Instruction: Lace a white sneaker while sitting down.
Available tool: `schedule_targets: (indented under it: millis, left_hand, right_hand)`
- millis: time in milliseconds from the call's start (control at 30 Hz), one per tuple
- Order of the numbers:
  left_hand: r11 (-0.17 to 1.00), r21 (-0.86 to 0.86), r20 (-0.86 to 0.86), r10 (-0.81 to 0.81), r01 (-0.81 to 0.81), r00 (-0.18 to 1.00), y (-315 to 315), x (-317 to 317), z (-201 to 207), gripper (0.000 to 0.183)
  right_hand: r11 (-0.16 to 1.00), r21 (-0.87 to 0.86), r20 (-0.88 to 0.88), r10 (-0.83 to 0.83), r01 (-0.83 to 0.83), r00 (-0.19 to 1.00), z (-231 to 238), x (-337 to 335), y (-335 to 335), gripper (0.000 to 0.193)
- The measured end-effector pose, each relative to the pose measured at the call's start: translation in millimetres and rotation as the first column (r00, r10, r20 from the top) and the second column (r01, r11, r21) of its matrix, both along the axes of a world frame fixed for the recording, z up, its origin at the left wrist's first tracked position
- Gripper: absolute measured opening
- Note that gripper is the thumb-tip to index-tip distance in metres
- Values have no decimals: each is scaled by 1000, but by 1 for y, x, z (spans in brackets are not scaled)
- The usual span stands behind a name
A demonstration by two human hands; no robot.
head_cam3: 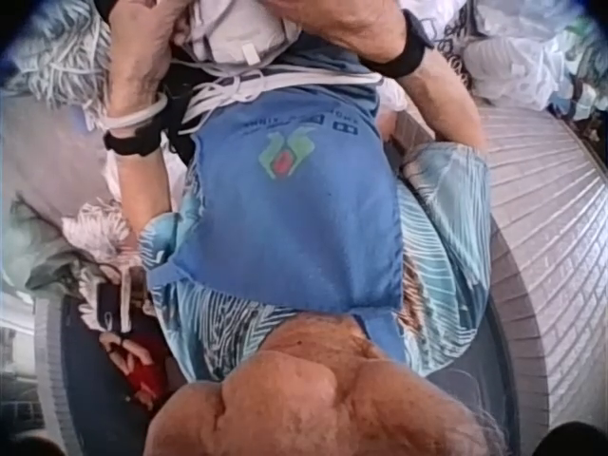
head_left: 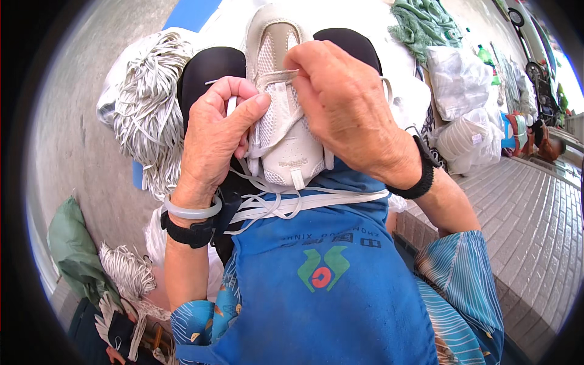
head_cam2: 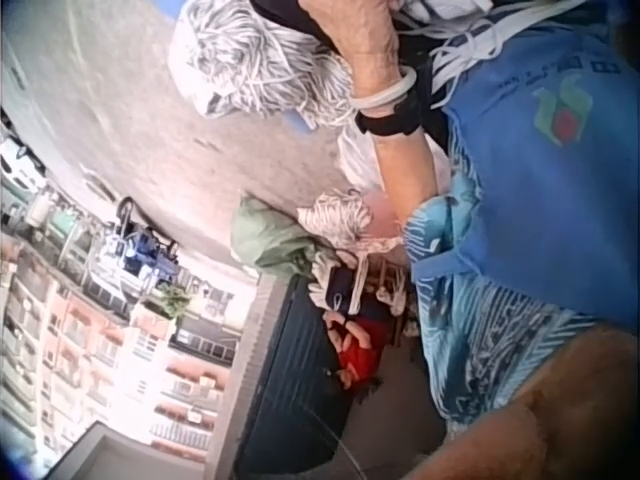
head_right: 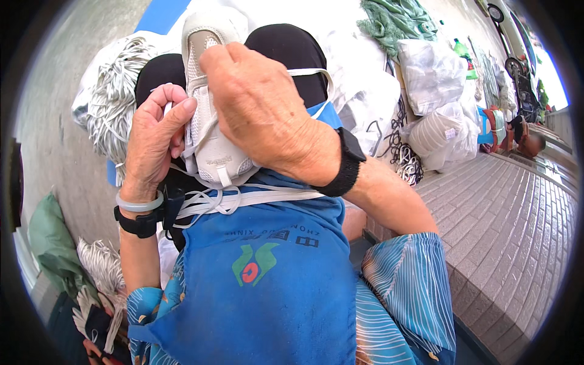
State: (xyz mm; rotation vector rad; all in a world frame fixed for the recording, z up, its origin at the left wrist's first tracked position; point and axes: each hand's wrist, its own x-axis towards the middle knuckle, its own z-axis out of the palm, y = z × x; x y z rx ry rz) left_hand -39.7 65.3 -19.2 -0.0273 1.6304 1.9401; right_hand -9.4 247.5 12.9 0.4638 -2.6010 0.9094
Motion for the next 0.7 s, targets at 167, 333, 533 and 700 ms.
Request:
schedule_targets:
  millis: [167, 333, 533, 700]
  left_hand:
    - [999, -39, -19, -4, 4, 1000, 2, 3, 7, 18]
    - [935, -345, -579, -143, -83, 802, 8, 1, 13, 16]
    - [854, -521, -612, -377, 4, 696, 4, -7, 26, 7]
    - [872, -489, -527, -324, 31, 786, -25, 1, 52, 5]
  right_hand:
    - [1000, 20, -4, -10, 10, 1000, 1, 2, -5, 17]
    - [999, -39, 25, -12, 13, 1000, 8, 0, 18, 21]
    - [999, -30, -26, -43, 42, 999, 15, -1, 27, 20]
    - [975, -154, 31, 166, -159, 986, 19, 2, 9, 16]
